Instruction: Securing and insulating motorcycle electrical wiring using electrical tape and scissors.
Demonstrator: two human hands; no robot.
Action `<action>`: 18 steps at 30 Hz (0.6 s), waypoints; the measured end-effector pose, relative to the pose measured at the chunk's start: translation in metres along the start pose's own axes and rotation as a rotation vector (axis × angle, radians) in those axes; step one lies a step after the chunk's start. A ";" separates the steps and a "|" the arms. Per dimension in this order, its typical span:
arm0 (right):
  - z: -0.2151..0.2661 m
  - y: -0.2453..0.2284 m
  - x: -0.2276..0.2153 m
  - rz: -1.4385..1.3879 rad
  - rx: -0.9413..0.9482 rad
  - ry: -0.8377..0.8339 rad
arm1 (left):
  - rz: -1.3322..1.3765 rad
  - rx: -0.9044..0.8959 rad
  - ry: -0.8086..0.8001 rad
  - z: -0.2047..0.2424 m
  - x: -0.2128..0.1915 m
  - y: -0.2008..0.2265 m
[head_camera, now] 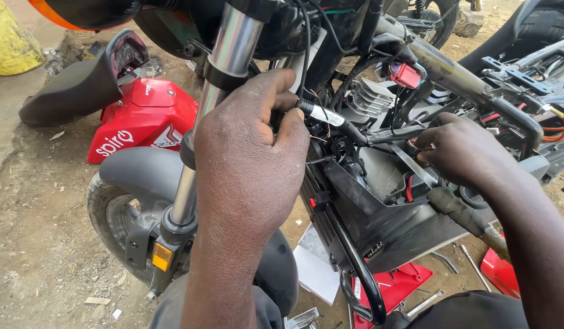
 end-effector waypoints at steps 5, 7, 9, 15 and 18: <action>0.029 0.017 -0.023 0.026 -0.005 0.070 | -0.005 0.012 0.016 0.001 -0.002 0.001; 0.055 0.013 -0.039 0.054 0.012 0.134 | -0.028 0.010 0.018 0.008 -0.007 0.011; 0.094 -0.013 -0.073 -0.583 -0.095 0.466 | -0.290 0.160 0.270 0.027 -0.032 0.046; 0.137 -0.098 -0.046 -1.892 -0.502 0.603 | 0.008 0.147 -0.406 0.062 0.047 0.065; 0.140 -0.124 -0.039 -2.072 -0.595 0.489 | 0.108 -0.046 -0.513 0.073 0.083 0.035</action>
Point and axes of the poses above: each hand's wrist, its own z-axis away from the middle knuckle, its own x-axis out of the palm, y = z × x, the point moved 10 cm from there along -z, towards the middle knuckle, and after that the axes turned 14 degrees about -x, right-handed, at the moved point
